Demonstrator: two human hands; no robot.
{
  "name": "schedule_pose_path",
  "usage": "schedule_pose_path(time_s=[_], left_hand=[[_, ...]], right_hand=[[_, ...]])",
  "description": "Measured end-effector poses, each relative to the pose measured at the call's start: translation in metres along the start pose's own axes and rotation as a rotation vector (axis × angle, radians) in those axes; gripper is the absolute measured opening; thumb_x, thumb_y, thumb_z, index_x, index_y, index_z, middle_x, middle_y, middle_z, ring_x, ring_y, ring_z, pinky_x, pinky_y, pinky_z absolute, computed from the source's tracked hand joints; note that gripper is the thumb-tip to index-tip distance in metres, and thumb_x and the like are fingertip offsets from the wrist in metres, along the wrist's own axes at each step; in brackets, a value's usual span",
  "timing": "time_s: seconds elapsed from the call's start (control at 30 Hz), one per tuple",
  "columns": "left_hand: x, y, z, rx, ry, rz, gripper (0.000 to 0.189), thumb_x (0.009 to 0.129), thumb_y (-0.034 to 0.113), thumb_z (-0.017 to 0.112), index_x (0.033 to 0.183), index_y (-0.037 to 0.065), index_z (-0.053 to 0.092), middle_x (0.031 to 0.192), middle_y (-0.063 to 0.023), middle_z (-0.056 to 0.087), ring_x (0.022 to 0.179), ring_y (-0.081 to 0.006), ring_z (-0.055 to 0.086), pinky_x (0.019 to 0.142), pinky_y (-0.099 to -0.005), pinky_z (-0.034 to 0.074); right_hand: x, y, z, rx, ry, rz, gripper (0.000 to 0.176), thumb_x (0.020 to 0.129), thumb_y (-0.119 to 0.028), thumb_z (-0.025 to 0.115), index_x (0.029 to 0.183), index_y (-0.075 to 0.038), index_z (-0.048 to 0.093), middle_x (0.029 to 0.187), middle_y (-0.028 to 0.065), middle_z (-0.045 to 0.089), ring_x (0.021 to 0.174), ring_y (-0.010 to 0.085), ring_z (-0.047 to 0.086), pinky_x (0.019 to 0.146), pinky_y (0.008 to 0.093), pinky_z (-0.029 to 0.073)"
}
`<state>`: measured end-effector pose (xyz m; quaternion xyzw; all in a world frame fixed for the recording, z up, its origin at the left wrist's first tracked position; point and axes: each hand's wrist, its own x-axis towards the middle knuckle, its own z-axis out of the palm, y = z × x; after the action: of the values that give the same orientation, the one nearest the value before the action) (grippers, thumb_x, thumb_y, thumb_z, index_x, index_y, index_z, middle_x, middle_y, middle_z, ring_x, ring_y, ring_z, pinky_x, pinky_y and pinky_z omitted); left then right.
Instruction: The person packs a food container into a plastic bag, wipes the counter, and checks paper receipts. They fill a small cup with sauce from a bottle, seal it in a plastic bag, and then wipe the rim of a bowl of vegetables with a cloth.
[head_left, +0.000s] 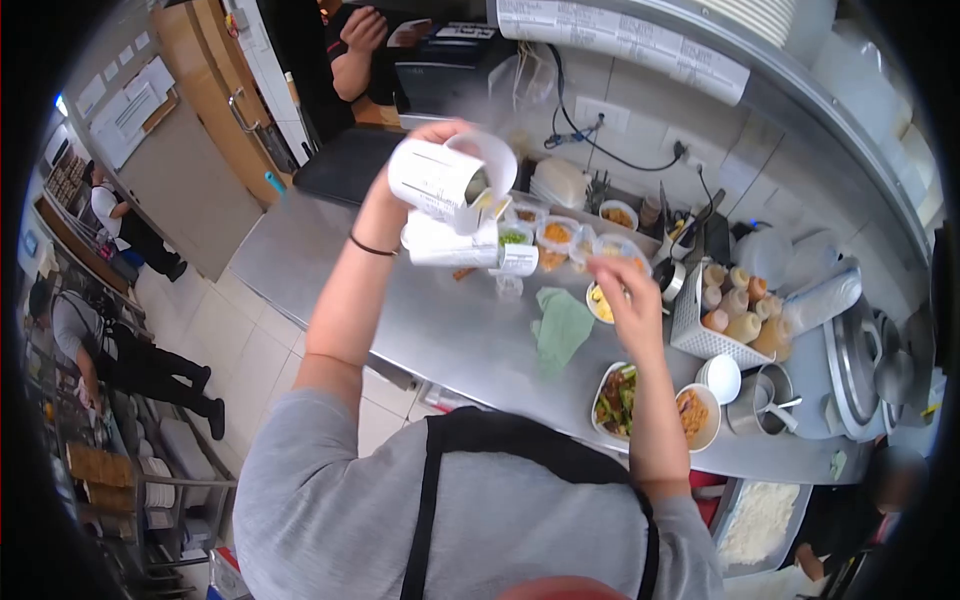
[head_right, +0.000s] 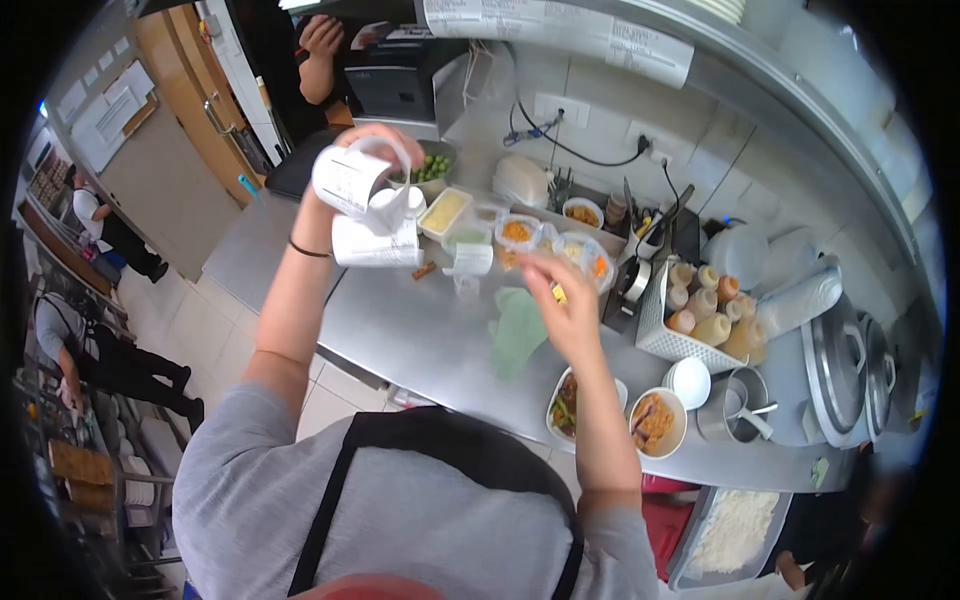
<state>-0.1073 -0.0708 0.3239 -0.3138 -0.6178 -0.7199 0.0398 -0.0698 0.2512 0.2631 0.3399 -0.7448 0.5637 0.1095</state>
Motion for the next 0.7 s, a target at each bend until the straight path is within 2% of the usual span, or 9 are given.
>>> schedule_pose_path(time_s=[0.07,0.17,0.27,0.33,0.4,0.53,0.6,0.67,0.7], left_hand=[[-0.001,-0.018,0.036,-0.132,-0.183,0.049,0.026,0.072,0.019,0.067,0.087,0.0,0.06,0.111,-0.022,0.051,0.107,-0.0299,0.048,0.093,-0.0419,0.039],[-0.002,-0.038,0.083,-0.025,-0.148,0.162,0.028,0.077,0.022,0.06,0.092,-0.002,0.061,0.112,-0.0149,0.054,0.099,-0.0213,0.054,0.085,-0.028,0.043],[-0.007,-0.073,0.083,-0.224,-0.199,-0.105,0.029,0.079,0.022,0.057,0.097,-0.001,0.061,0.123,-0.0149,0.047,0.112,-0.0224,0.046,0.089,-0.0291,0.041],[-0.007,-0.105,0.074,-0.426,-0.142,-0.242,0.039,0.083,0.026,0.052,0.11,-0.002,0.052,0.127,-0.0176,0.042,0.116,-0.026,0.042,0.098,-0.036,0.032],[-0.016,-0.122,0.052,-0.542,-0.143,-0.352,0.04,0.083,0.023,0.053,0.114,-0.003,0.048,0.123,-0.014,0.046,0.113,-0.0205,0.045,0.096,-0.0312,0.035],[-0.057,-0.137,0.043,-0.143,0.723,-0.403,0.027,0.088,0.024,0.049,0.103,0.002,0.055,0.103,-0.0072,0.056,0.095,-0.0141,0.053,0.08,-0.0303,0.044],[-0.092,-0.159,0.042,-0.042,0.714,-0.249,0.032,0.09,0.029,0.046,0.102,0.001,0.055,0.084,-0.0047,0.058,0.077,-0.0144,0.056,0.072,-0.03,0.045],[-0.113,-0.16,0.079,-0.128,0.411,-0.355,0.044,0.09,0.041,0.041,0.102,0.001,0.055,0.08,-0.0063,0.061,0.075,-0.0176,0.059,0.071,-0.0314,0.046],[-0.117,-0.161,0.103,-0.202,0.205,-0.376,0.053,0.088,0.049,0.037,0.105,0.001,0.054,0.091,-0.0085,0.06,0.085,-0.0196,0.058,0.076,-0.0333,0.045]], right_hand=[[0.017,-0.003,0.021,0.405,-0.085,0.131,0.023,0.087,-0.018,0.051,0.095,0.001,0.061,0.091,0.0074,0.062,0.085,0.0151,0.056,0.077,0.0273,0.042],[0.023,0.012,0.044,0.601,-0.266,0.307,0.027,0.088,-0.023,0.051,0.1,0.0,0.059,0.098,0.0068,0.06,0.089,0.0138,0.055,0.082,0.0282,0.04],[0.021,0.006,0.055,1.057,-0.229,0.514,0.029,0.085,-0.024,0.054,0.105,-0.002,0.058,0.102,0.0064,0.059,0.091,0.0146,0.054,0.085,0.0306,0.038],[0.02,0.002,0.055,1.085,-0.208,0.562,0.026,0.083,-0.019,0.058,0.103,-0.003,0.058,0.101,0.0069,0.059,0.09,0.0159,0.055,0.085,0.0331,0.04],[0.021,0.02,0.056,1.189,-0.082,0.569,0.015,0.081,-0.012,0.059,0.092,-0.002,0.058,0.098,0.0088,0.059,0.088,0.0161,0.057,0.081,0.0329,0.044],[0.021,0.055,0.046,1.152,0.036,0.496,0.006,0.078,-0.004,0.06,0.082,-0.002,0.056,0.092,0.0094,0.059,0.087,0.0173,0.058,0.077,0.0315,0.048],[0.022,0.059,0.045,1.109,0.176,0.485,0.009,0.077,0.001,0.058,0.084,-0.001,0.053,0.089,0.0089,0.059,0.087,0.0185,0.058,0.077,0.0316,0.049],[0.024,0.051,0.047,1.08,0.227,0.514,0.02,0.076,0.003,0.058,0.094,0.0,0.049,0.09,0.0099,0.058,0.089,0.0193,0.058,0.079,0.0325,0.049],[0.024,0.047,0.049,1.053,0.263,0.546,0.03,0.076,0.005,0.057,0.103,0.001,0.046,0.091,0.0109,0.058,0.09,0.0202,0.058,0.08,0.0334,0.048]])
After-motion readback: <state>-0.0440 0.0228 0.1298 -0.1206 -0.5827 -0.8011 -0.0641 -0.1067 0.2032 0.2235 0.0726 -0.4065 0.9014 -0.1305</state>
